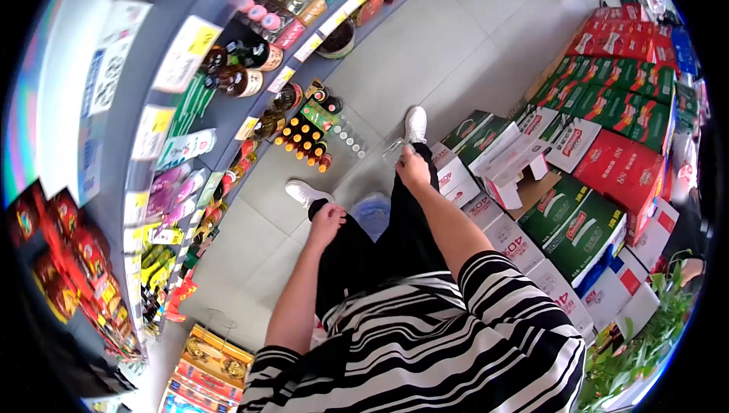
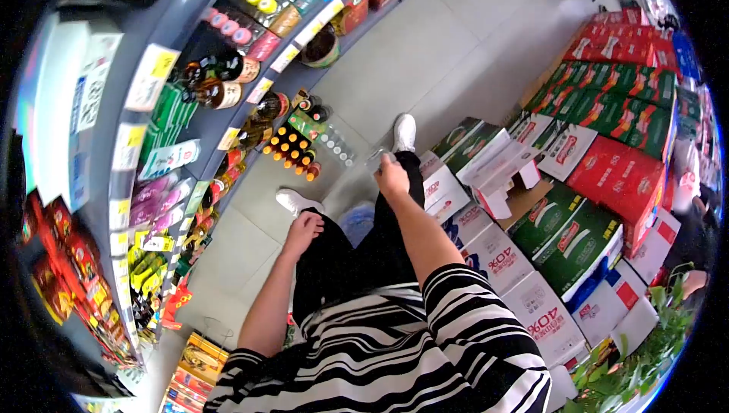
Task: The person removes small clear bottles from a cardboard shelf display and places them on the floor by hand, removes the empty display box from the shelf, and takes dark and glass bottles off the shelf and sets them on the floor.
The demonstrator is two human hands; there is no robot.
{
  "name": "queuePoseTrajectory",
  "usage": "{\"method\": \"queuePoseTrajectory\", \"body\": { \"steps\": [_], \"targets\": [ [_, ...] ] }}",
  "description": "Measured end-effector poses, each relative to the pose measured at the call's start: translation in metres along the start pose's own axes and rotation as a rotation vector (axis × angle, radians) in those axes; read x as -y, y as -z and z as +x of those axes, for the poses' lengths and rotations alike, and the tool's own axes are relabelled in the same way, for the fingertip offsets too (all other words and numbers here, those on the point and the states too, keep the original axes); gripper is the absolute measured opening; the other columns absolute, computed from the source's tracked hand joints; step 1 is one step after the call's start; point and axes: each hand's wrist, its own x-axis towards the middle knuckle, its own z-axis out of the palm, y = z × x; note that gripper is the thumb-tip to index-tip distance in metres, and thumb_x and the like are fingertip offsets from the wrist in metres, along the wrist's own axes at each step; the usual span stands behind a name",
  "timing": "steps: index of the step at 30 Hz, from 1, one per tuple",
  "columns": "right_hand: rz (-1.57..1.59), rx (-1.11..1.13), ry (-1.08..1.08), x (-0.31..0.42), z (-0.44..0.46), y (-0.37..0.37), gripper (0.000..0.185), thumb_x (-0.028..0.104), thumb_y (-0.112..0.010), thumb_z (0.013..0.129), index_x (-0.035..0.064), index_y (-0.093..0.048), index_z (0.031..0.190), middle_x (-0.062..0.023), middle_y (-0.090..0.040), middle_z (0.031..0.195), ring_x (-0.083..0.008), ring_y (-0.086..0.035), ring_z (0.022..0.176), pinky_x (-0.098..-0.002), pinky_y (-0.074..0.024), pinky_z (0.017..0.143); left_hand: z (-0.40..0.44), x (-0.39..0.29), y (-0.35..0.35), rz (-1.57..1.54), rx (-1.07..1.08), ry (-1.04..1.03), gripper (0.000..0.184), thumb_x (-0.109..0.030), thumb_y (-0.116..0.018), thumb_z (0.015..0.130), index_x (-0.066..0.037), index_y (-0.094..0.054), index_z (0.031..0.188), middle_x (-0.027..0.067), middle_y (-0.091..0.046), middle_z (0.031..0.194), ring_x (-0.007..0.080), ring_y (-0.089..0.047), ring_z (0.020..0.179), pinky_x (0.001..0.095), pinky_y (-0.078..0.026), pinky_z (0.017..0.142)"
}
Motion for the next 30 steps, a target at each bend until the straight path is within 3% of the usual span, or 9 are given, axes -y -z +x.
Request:
{"method": "queuePoseTrajectory", "body": {
  "steps": [4,6,10,12,13,16,17,20,30],
  "targets": [
    [0.041,0.158,-0.110,-0.003,0.014,-0.073,0.028,0.017,-0.055,0.079,0.0124,-0.048,0.106,-0.0220,-0.055,0.093,-0.0389,-0.060,0.081,-0.0458,-0.0500,0.068,0.016,0.018,-0.019,0.019,0.029,0.013,0.020,-0.017,-0.045,0.092,0.000,-0.056,0.095,0.0066,-0.063,0.086,0.0138,-0.061,0.075,0.0265,-0.048,0.067],
    [0.029,0.155,-0.101,-0.008,0.016,-0.105,0.027,0.016,-0.057,0.076,0.0102,-0.049,0.101,-0.0227,-0.056,0.087,-0.0404,-0.059,0.079,-0.0475,-0.0490,0.070,0.018,0.043,-0.015,0.103,0.010,0.021,0.018,-0.018,-0.049,0.091,-0.001,-0.057,0.094,0.0111,-0.064,0.087,0.0197,-0.063,0.076,0.0298,-0.049,0.068],
    [0.052,0.176,-0.197,-0.021,0.025,-0.165,0.030,0.015,-0.056,0.077,0.0117,-0.050,0.106,-0.0228,-0.056,0.089,-0.0406,-0.059,0.081,-0.0475,-0.0490,0.071,0.012,0.116,0.011,0.653,-0.100,-0.094,0.012,-0.014,-0.054,0.083,-0.004,-0.059,0.088,0.0198,-0.060,0.084,0.0375,-0.059,0.078,0.0408,-0.047,0.070],
    [0.074,0.173,-0.247,-0.029,0.032,-0.190,0.031,0.014,-0.055,0.077,0.0125,-0.050,0.108,-0.0232,-0.055,0.091,-0.0405,-0.059,0.082,-0.0475,-0.0489,0.071,0.009,0.144,0.020,0.903,-0.163,-0.083,0.011,-0.013,-0.055,0.079,-0.004,-0.059,0.085,0.0176,-0.059,0.083,0.0368,-0.057,0.079,0.0424,-0.046,0.071],
    [0.096,0.177,-0.265,-0.032,0.036,-0.199,0.032,0.013,-0.054,0.077,0.0132,-0.050,0.108,-0.0236,-0.054,0.093,-0.0408,-0.058,0.082,-0.0481,-0.0485,0.072,0.007,0.149,0.024,0.939,-0.116,0.029,0.016,-0.015,-0.056,0.077,-0.006,-0.059,0.090,0.0182,-0.057,0.102,0.0360,-0.053,0.097,0.0442,-0.044,0.079],
    [0.132,0.163,-0.323,-0.049,0.055,-0.246,0.031,0.011,-0.054,0.076,0.0132,-0.051,0.108,-0.0233,-0.054,0.094,-0.0416,-0.058,0.082,-0.0489,-0.0479,0.072,0.010,0.145,0.015,1.233,-0.265,0.013,0.026,-0.019,-0.057,0.076,-0.009,-0.056,0.100,0.0192,-0.046,0.122,0.0370,-0.042,0.114,0.0469,-0.041,0.087],
    [0.148,0.155,-0.328,-0.054,0.058,-0.258,0.031,0.010,-0.054,0.077,0.0131,-0.051,0.107,-0.0230,-0.054,0.094,-0.0418,-0.058,0.082,-0.0490,-0.0477,0.072,0.018,0.133,0.014,1.139,-0.212,0.262,0.035,-0.021,-0.057,0.076,-0.010,-0.052,0.108,0.0201,-0.035,0.132,0.0383,-0.031,0.123,0.0501,-0.037,0.092],
    [0.177,0.149,-0.335,-0.063,0.072,-0.288,0.030,0.010,-0.053,0.077,0.0129,-0.051,0.106,-0.0222,-0.054,0.094,-0.0422,-0.058,0.083,-0.0493,-0.0474,0.072,0.030,0.153,0.031,0.938,-0.248,0.242,0.035,-0.022,-0.057,0.076,-0.010,-0.051,0.109,0.0207,-0.036,0.131,0.0377,-0.034,0.121,0.0499,-0.036,0.094],
    [0.198,0.149,-0.414,-0.078,0.111,-0.351,0.020,0.011,-0.053,0.079,0.0117,-0.051,0.099,-0.0209,-0.055,0.089,-0.0413,-0.058,0.081,-0.0492,-0.0476,0.070,0.046,0.146,0.043,1.036,-0.240,0.222,0.030,-0.018,-0.054,0.075,-0.005,-0.052,0.102,0.0187,-0.048,0.121,0.0363,-0.039,0.114,0.0449,-0.033,0.097]
  ]
}}
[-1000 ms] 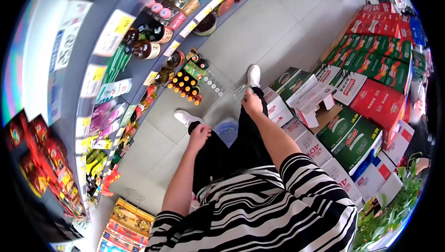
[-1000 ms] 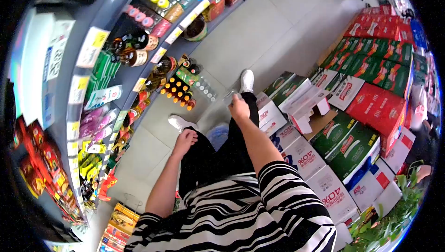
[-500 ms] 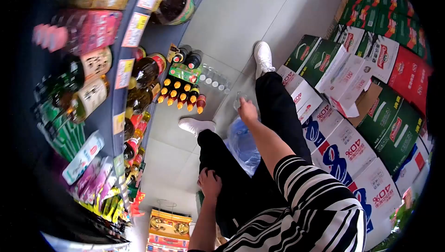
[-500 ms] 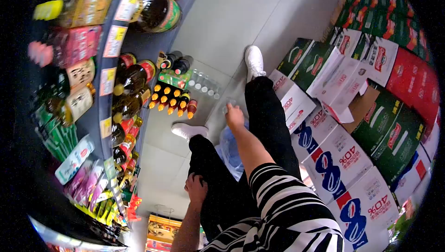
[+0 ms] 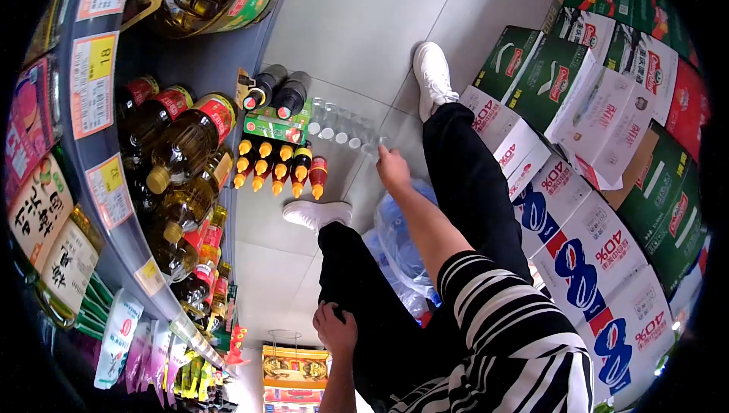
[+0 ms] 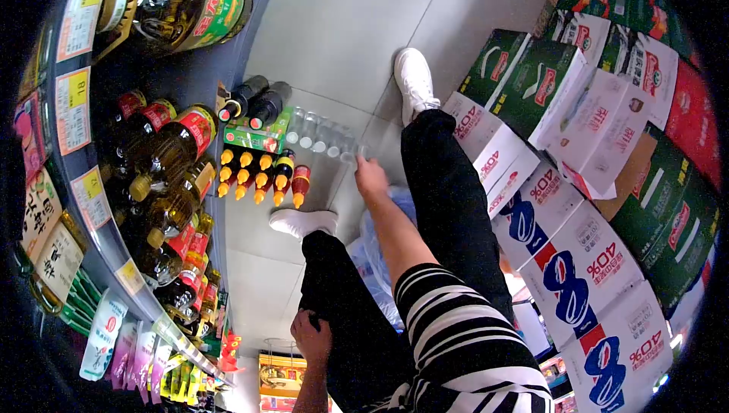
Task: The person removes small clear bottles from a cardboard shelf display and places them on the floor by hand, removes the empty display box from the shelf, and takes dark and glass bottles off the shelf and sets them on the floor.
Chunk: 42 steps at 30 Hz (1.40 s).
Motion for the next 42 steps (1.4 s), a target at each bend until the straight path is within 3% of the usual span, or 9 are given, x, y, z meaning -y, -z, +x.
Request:
{"method": "queuePoseTrajectory", "body": {
  "steps": [16,28,33,34,36,38,40,42],
  "targets": [
    [0.065,-0.037,-0.005,0.004,0.024,-0.024,0.019,0.013,-0.054,0.080,0.0102,-0.049,0.099,-0.0202,-0.055,0.093,-0.0402,-0.058,0.081,-0.0486,-0.0480,0.071,0.007,0.007,-0.001,0.081,-0.091,-0.060,0.026,-0.017,-0.054,0.074,-0.003,-0.054,0.095,0.0182,-0.052,0.112,0.0356,-0.044,0.108,0.0449,-0.034,0.094],
    [0.118,0.020,0.059,-0.003,0.015,-0.022,0.036,0.016,-0.061,0.078,0.0084,-0.043,0.108,-0.0220,-0.056,0.097,-0.0408,-0.057,0.087,-0.0477,-0.0470,0.074,0.007,0.005,-0.005,0.109,-0.108,-0.096,0.025,-0.018,-0.056,0.074,-0.005,-0.052,0.094,0.0159,-0.053,0.106,0.0352,-0.045,0.105,0.0454,-0.035,0.092],
    [0.072,0.129,0.010,-0.014,-0.014,0.004,0.043,0.019,-0.063,0.072,0.0028,-0.042,0.106,-0.0247,-0.060,0.088,-0.0419,-0.057,0.087,-0.0482,-0.0470,0.075,0.007,-0.013,0.008,0.092,-0.102,0.023,0.021,-0.022,-0.054,0.075,-0.009,-0.053,0.091,0.0118,-0.055,0.106,0.0327,-0.046,0.106,0.0516,-0.043,0.082],
    [0.007,0.208,0.008,-0.013,-0.020,0.015,0.040,0.020,-0.064,0.070,0.0019,-0.047,0.101,-0.0248,-0.061,0.087,-0.0409,-0.058,0.087,-0.0470,-0.0474,0.077,0.009,-0.015,0.010,0.112,-0.068,0.039,0.022,-0.024,-0.053,0.075,-0.010,-0.054,0.092,0.0114,-0.055,0.106,0.0323,-0.047,0.106,0.0523,-0.043,0.081],
    [-0.089,0.279,0.181,-0.002,-0.042,0.047,0.028,0.023,-0.062,0.070,0.0006,-0.059,0.087,-0.0219,-0.062,0.091,-0.0383,-0.059,0.089,-0.0457,-0.0471,0.080,0.011,-0.015,0.014,0.129,-0.027,0.092,0.024,-0.027,-0.053,0.076,-0.011,-0.054,0.093,0.0104,-0.056,0.105,0.0316,-0.047,0.106,0.0536,-0.043,0.081],
    [-0.219,0.365,0.344,0.027,-0.056,0.088,0.031,0.028,-0.058,0.070,0.0025,-0.064,0.088,-0.0196,-0.063,0.091,-0.0363,-0.059,0.089,-0.0429,-0.0476,0.080,0.018,-0.017,0.020,0.142,0.095,0.103,0.028,-0.031,-0.052,0.078,-0.011,-0.057,0.097,0.0114,-0.056,0.111,0.0321,-0.049,0.109,0.0565,-0.041,0.083],
    [-0.198,0.391,0.362,0.069,-0.075,0.142,0.032,0.028,-0.056,0.070,0.0061,-0.064,0.092,-0.0178,-0.064,0.092,-0.0349,-0.060,0.089,-0.0411,-0.0476,0.078,0.016,-0.025,0.035,0.116,0.175,0.042,0.028,-0.032,-0.054,0.079,-0.010,-0.058,0.096,0.0133,-0.058,0.111,0.0342,-0.050,0.109,0.0609,-0.039,0.082],
    [-0.132,0.282,0.456,0.097,-0.082,0.189,0.032,0.030,-0.056,0.072,0.0058,-0.062,0.092,-0.0186,-0.064,0.088,-0.0341,-0.061,0.086,-0.0401,-0.0480,0.077,0.013,-0.054,0.060,-0.027,0.156,-0.069,0.029,-0.032,-0.052,0.082,-0.008,-0.057,0.097,0.0143,-0.061,0.104,0.0315,-0.057,0.100,0.0517,-0.044,0.078]
  ]
}}
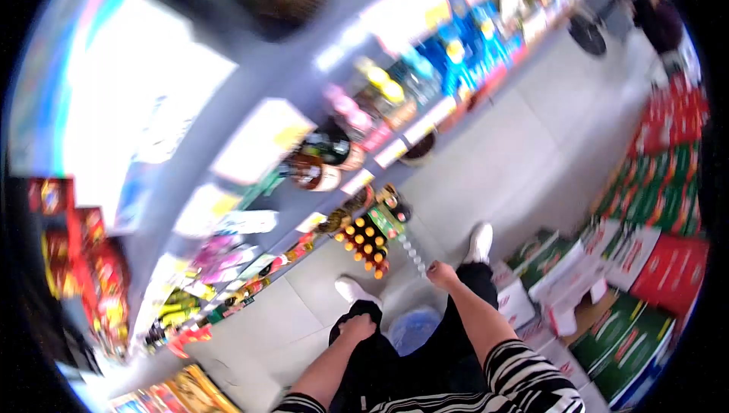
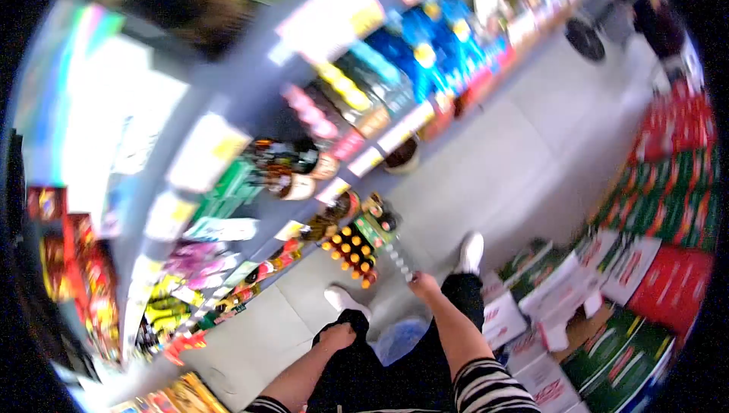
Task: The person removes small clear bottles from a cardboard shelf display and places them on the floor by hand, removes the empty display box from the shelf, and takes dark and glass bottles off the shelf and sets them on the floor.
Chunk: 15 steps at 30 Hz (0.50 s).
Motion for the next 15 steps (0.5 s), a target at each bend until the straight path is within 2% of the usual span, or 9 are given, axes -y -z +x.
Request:
{"method": "queuePoseTrajectory", "body": {
  "steps": [2,4,7,8,10,11,12,14,15],
  "targets": [
    [0.007,-0.042,0.030,0.005,-0.002,0.046,0.029,0.028,-0.055,0.074,0.0046,-0.062,0.090,-0.0170,-0.065,0.084,-0.0328,-0.062,0.085,-0.0383,-0.0488,0.075,0.016,-0.020,0.004,-0.255,-0.065,-0.245,0.029,-0.031,-0.051,0.084,-0.006,-0.056,0.097,0.0139,-0.063,0.095,0.0308,-0.060,0.089,0.0444,-0.047,0.074],
    [-0.074,-0.235,0.051,0.022,-0.026,0.102,0.030,0.028,-0.056,0.074,0.0046,-0.062,0.091,-0.0171,-0.065,0.083,-0.0331,-0.062,0.085,-0.0392,-0.0491,0.074,0.001,-0.063,0.034,-0.533,-0.235,-0.457,0.029,-0.031,-0.050,0.087,-0.004,-0.055,0.095,0.0118,-0.063,0.085,0.0284,-0.061,0.076,0.0363,-0.047,0.066],
    [-0.183,-0.317,0.052,0.028,-0.051,0.167,0.029,0.027,-0.057,0.073,0.0057,-0.063,0.092,-0.0181,-0.065,0.081,-0.0345,-0.062,0.083,-0.0419,-0.0493,0.073,-0.053,-0.112,0.093,-0.725,-0.285,-0.610,0.025,-0.026,-0.050,0.086,-0.003,-0.054,0.096,0.0179,-0.063,0.093,0.0345,-0.060,0.090,0.0400,-0.047,0.075],
    [-0.220,-0.396,0.050,0.034,-0.063,0.180,0.028,0.026,-0.056,0.074,0.0050,-0.062,0.091,-0.0187,-0.065,0.080,-0.0349,-0.063,0.078,-0.0415,-0.0498,0.071,-0.071,-0.116,0.106,-0.695,-0.312,-0.619,0.024,-0.026,-0.050,0.087,-0.004,-0.054,0.096,0.0175,-0.063,0.093,0.0338,-0.060,0.089,0.0393,-0.047,0.075],
    [-0.156,-0.385,0.105,0.051,-0.075,0.202,0.027,0.027,-0.056,0.076,0.0050,-0.062,0.089,-0.0161,-0.066,0.082,-0.0321,-0.064,0.078,-0.0398,-0.0508,0.072,-0.098,-0.120,0.126,-0.643,-0.359,-0.620,0.023,-0.024,-0.049,0.087,-0.004,-0.054,0.097,0.0167,-0.063,0.093,0.0323,-0.061,0.087,0.0378,-0.047,0.074],
    [-0.025,-0.341,0.130,0.066,-0.083,0.211,0.025,0.026,-0.057,0.076,0.0043,-0.062,0.089,-0.0149,-0.066,0.080,-0.0283,-0.065,0.074,-0.0373,-0.0513,0.070,-0.097,-0.111,0.126,-0.633,-0.395,-0.665,0.024,-0.024,-0.048,0.088,-0.003,-0.054,0.097,0.0139,-0.064,0.091,0.0277,-0.062,0.083,0.0359,-0.047,0.073],
    [0.105,-0.287,0.147,0.082,-0.101,0.212,0.024,0.024,-0.058,0.076,0.0037,-0.062,0.089,-0.0138,-0.066,0.079,-0.0244,-0.065,0.071,-0.0347,-0.0518,0.068,-0.137,-0.102,0.149,-0.636,-0.338,-0.689,0.024,-0.025,-0.050,0.088,-0.003,-0.054,0.096,0.0121,-0.064,0.089,0.0225,-0.062,0.081,0.0336,-0.047,0.071],
    [0.280,-0.244,0.381,0.116,-0.121,0.211,0.018,0.016,-0.056,0.083,-0.0011,-0.059,0.089,-0.0095,-0.065,0.074,-0.0151,-0.063,0.063,-0.0280,-0.0505,0.058,-0.175,-0.070,0.168,-0.710,-0.319,-0.638,0.023,-0.024,-0.051,0.089,-0.003,-0.055,0.096,0.0101,-0.064,0.090,0.0179,-0.062,0.081,0.0309,-0.047,0.070],
    [0.168,-0.246,0.471,0.131,-0.119,0.210,0.016,0.014,-0.055,0.084,-0.0014,-0.058,0.088,-0.0092,-0.064,0.074,-0.0139,-0.062,0.062,-0.0270,-0.0494,0.056,-0.170,-0.048,0.169,-0.872,-0.342,-0.669,0.020,-0.022,-0.050,0.089,-0.003,-0.056,0.095,0.0089,-0.064,0.089,0.0169,-0.061,0.080,0.0299,-0.047,0.069]
  ]
}}
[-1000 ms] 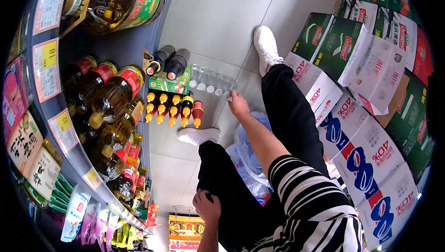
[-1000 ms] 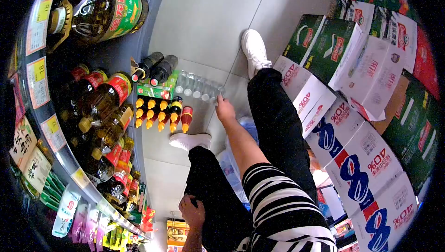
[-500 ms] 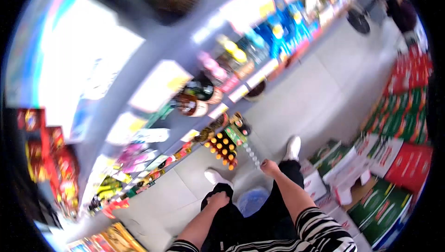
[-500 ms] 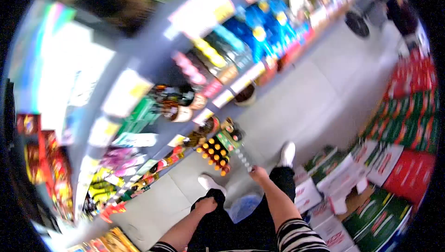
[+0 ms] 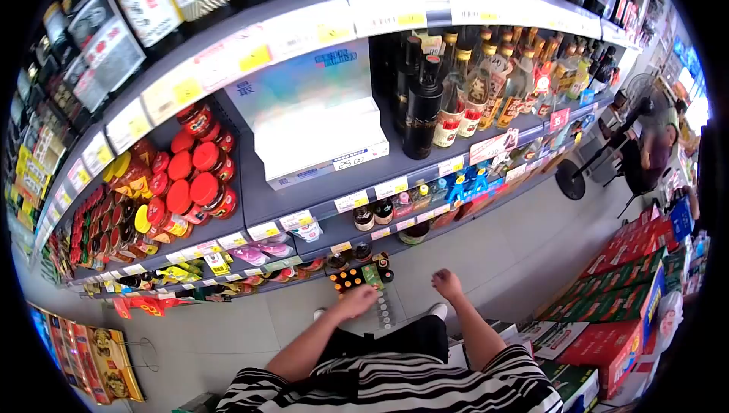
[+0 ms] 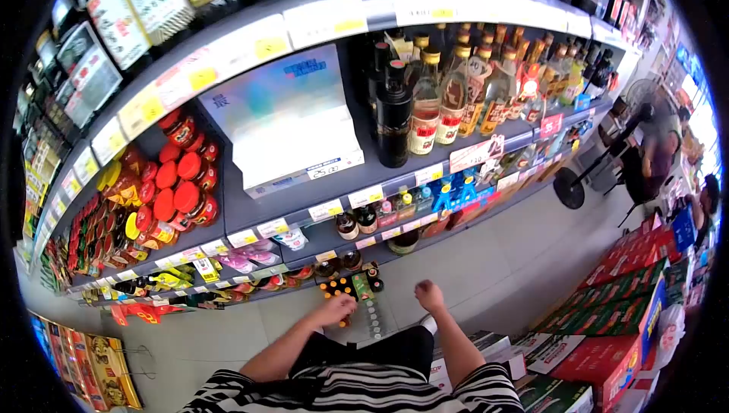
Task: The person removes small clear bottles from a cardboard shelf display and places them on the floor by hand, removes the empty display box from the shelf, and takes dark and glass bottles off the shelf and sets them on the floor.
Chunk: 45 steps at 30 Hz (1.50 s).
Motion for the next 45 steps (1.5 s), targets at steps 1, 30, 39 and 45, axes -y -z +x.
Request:
{"method": "queuePoseTrajectory", "body": {
  "steps": [1,30,39,45],
  "targets": [
    [0.032,-0.034,0.059,0.032,0.002,-0.004,0.015,0.013,-0.055,0.084,-0.0016,-0.057,0.088,-0.0089,-0.063,0.073,-0.0128,-0.061,0.063,-0.0262,-0.0485,0.056,-0.007,0.014,0.018,-0.147,-0.059,-0.022,0.018,-0.019,-0.050,0.089,-0.004,-0.056,0.095,0.0076,-0.064,0.088,0.0158,-0.061,0.079,0.0288,-0.047,0.068],
    [0.059,-0.232,0.322,0.435,0.144,-0.011,0.074,0.045,-0.053,0.078,-0.0002,-0.034,0.132,-0.0219,-0.054,0.111,-0.0287,-0.054,0.091,-0.0345,-0.0414,0.084,0.007,-0.161,0.284,-0.701,-0.744,-0.327,0.069,-0.051,-0.039,0.087,-0.007,-0.030,0.138,0.0086,-0.033,0.141,0.0217,-0.029,0.129,0.0340,-0.020,0.105],
    [0.382,-0.143,0.310,0.445,0.114,-0.014,0.075,0.043,-0.054,0.077,0.0019,-0.033,0.135,-0.0213,-0.047,0.127,-0.0303,-0.046,0.116,-0.0321,-0.0342,0.096,-0.035,-0.178,0.277,-1.081,-0.392,-0.461,0.075,-0.050,-0.044,0.084,0.001,-0.029,0.137,0.0121,-0.030,0.142,0.0231,-0.025,0.130,0.0307,-0.015,0.106],
    [0.542,-0.018,0.354,0.456,0.016,0.001,0.067,0.034,-0.054,0.081,0.0000,-0.033,0.134,-0.0168,-0.051,0.121,-0.0227,-0.048,0.110,-0.0296,-0.0363,0.092,-0.050,-0.167,0.253,-0.791,-0.764,-0.601,0.065,-0.041,-0.040,0.089,0.001,-0.028,0.137,0.0131,-0.032,0.141,0.0215,-0.029,0.130,0.0294,-0.018,0.105]
  ]
}}
